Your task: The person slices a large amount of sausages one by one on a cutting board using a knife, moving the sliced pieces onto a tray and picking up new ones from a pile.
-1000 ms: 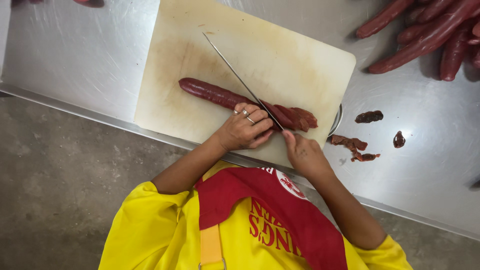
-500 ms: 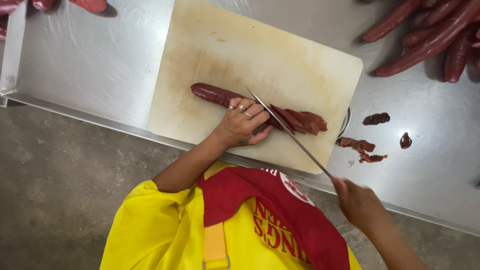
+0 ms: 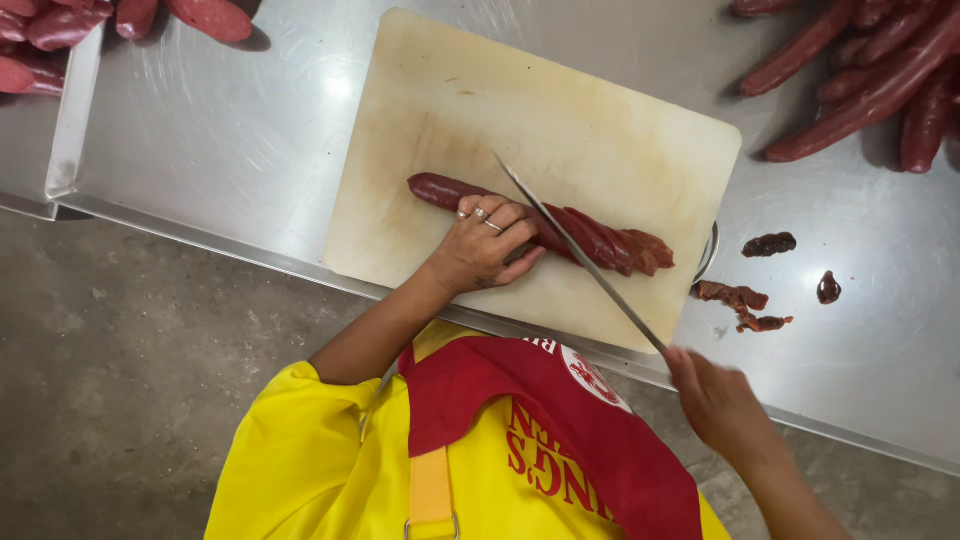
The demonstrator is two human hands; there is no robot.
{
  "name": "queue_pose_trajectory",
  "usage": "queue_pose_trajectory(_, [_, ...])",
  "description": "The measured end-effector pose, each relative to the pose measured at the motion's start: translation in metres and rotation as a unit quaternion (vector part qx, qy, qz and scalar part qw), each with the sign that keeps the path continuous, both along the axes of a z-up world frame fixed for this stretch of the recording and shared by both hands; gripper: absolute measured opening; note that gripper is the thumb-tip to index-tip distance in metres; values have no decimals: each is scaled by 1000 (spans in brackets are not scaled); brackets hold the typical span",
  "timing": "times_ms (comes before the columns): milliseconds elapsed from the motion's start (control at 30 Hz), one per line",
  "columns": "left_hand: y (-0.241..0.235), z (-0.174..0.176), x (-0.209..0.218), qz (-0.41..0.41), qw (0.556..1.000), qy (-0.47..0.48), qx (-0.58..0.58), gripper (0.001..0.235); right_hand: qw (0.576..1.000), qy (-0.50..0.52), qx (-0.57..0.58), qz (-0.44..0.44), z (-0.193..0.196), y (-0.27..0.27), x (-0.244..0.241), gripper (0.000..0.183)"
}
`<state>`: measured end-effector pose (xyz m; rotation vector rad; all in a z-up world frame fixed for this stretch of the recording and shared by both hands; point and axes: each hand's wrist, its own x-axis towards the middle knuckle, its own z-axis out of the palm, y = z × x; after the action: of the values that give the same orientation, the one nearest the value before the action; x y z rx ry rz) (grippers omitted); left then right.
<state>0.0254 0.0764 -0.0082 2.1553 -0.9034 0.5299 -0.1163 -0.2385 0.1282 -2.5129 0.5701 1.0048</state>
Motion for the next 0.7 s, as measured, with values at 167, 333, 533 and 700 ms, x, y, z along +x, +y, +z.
queue_pose_trajectory(167, [-1,0,1,-5,1000,14,-18,33,994,34,-62,80,6,-13,-7,55])
queue_pose_trajectory(333, [0,-3,-2,-14,999,41,-31,32,992,-56,21,110,-78,59,74,53])
queue_pose_trajectory(533, [12,-4,-4,-17,999,32,-33,30,989,-110,62,80,-80,99,92,62])
queue_pose_trajectory(700, [29,-2,5,-3,999,22,-23,30,1000,4,22,1,-23,37,31,61])
